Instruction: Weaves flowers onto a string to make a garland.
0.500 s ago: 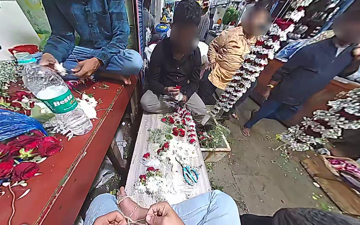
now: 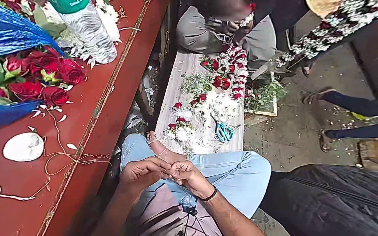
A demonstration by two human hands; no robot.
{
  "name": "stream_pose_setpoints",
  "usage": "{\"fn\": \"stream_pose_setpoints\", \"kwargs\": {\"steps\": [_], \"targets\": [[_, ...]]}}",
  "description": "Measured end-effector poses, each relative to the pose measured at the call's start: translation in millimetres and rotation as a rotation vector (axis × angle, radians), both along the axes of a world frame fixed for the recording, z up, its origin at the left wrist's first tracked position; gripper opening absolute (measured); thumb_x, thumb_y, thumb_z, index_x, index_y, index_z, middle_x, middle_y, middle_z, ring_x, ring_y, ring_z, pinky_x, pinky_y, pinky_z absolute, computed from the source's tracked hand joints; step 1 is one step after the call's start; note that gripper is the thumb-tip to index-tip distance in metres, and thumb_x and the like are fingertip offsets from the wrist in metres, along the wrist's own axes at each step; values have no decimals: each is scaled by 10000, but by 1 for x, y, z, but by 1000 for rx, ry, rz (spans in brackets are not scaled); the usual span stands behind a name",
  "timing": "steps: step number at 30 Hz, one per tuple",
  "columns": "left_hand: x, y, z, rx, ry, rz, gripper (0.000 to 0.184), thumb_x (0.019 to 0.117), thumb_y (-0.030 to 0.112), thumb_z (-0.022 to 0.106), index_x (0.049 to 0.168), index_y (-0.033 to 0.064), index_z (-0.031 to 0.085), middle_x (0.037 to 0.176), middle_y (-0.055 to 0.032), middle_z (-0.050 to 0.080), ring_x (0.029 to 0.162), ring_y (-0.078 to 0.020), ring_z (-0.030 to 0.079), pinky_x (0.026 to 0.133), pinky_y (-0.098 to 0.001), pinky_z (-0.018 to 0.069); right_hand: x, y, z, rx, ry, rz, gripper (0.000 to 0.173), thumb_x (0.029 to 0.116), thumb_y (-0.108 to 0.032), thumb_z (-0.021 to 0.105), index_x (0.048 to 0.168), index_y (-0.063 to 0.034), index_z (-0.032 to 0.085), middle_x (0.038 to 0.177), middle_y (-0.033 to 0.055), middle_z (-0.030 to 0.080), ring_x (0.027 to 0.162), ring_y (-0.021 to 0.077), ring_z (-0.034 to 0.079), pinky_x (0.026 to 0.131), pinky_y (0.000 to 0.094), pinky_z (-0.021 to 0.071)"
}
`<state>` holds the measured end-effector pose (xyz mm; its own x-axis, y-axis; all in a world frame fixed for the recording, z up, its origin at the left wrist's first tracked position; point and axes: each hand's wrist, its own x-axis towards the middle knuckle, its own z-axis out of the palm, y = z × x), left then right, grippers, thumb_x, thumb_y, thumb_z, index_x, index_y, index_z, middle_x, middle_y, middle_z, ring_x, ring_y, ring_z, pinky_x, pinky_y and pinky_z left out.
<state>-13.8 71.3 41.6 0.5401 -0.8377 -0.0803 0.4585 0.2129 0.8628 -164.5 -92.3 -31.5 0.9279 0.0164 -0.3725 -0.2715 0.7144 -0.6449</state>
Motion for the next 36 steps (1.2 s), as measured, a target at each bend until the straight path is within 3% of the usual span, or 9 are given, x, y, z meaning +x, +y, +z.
{"fn": "stream_pose_setpoints", "kwargs": {"steps": [2, 6, 8, 10, 13, 18, 23, 29, 36], "targets": [[1, -2, -1, -9, -39, -18, 185, 964, 228, 714, 964, 45, 743, 1173, -154, 711, 1050, -266, 715, 903, -401, 618, 1, 2, -2, -27, -11, 7, 130, 993, -103, 612, 936, -54, 718, 824, -4, 680, 616, 4, 512, 545, 189, 404], [7, -5, -5, -36, -138, -83, 177, 982, 195, 687, 985, 23, 727, 1207, -171, 696, 1107, -290, 696, 940, -418, 608, 10, -22, -6, -370, 11, 25, 216, 970, -55, 621, 1160, 6, 705, 1092, 86, 729, 986, 147, 685, 882, 348, 582], [9, -5, -4, -76, -128, -109, 159, 990, 173, 670, 982, 22, 718, 1221, -182, 692, 1134, -312, 691, 963, -435, 603, 19, -49, -28, -648, 199, -78, 235, 979, -77, 603, 1169, 10, 708, 1099, 102, 736, 1009, 172, 700, 892, 358, 588], [10, -5, -4, -102, -120, -121, 164, 995, 180, 666, 981, 24, 715, 1215, -185, 695, 1135, -319, 691, 967, -442, 601, 33, -75, -63, -875, 437, -208, 187, 978, -125, 618, 1070, -28, 749, 950, 68, 749, 853, 137, 699, 767, 328, 576], [10, -9, -2, -101, -204, -126, 154, 1002, 145, 642, 981, 8, 709, 1216, -183, 687, 1145, -308, 683, 981, -439, 597, 57, -103, -103, -1184, 652, -142, 186, 963, -232, 628, 986, -126, 779, 828, 23, 737, 759, 152, 690, 736, 425, 569], [6, -7, 3, -59, -315, -127, 136, 994, 106, 629, 942, 0, 697, 1219, -177, 693, 1140, -287, 689, 977, -429, 604, 85, -120, -136, -1818, 497, 346, 170, 889, -212, 684, 989, -114, 781, 1175, 143, 680, 1155, 359, 619, 907, 587, 523], [3, 1, -3, -19, -295, -116, 156, 1001, 131, 632, 946, 3, 702, 1215, -174, 691, 1108, -273, 701, 938, -406, 622, 86, -140, -116, -1805, 365, 300, 189, 866, -252, 742, 864, -62, 749, 1107, 152, 678, 1070, 356, 641, 872, 578, 541], [2, -6, -7, 4, -286, -116, 151, 994, 113, 625, 948, -3, 711, 1216, -173, 695, 1124, -265, 693, 938, -398, 616, 83, -157, -88, -1646, 175, 272, 90, 921, -189, 709, 928, -112, 754, 1045, 77, 709, 1020, 273, 675, 874, 543, 562], [-3, -6, -6, 3, -309, -141, 162, 1001, 117, 616, 944, -1, 712, 1215, -165, 695, 1126, -253, 692, 950, -388, 613, 91, -146, -132, -1934, 216, 692, 168, 892, -258, 686, 945, -126, 775, 1399, 98, 602, 1302, 369, 528, 974, 638, 461]]}}
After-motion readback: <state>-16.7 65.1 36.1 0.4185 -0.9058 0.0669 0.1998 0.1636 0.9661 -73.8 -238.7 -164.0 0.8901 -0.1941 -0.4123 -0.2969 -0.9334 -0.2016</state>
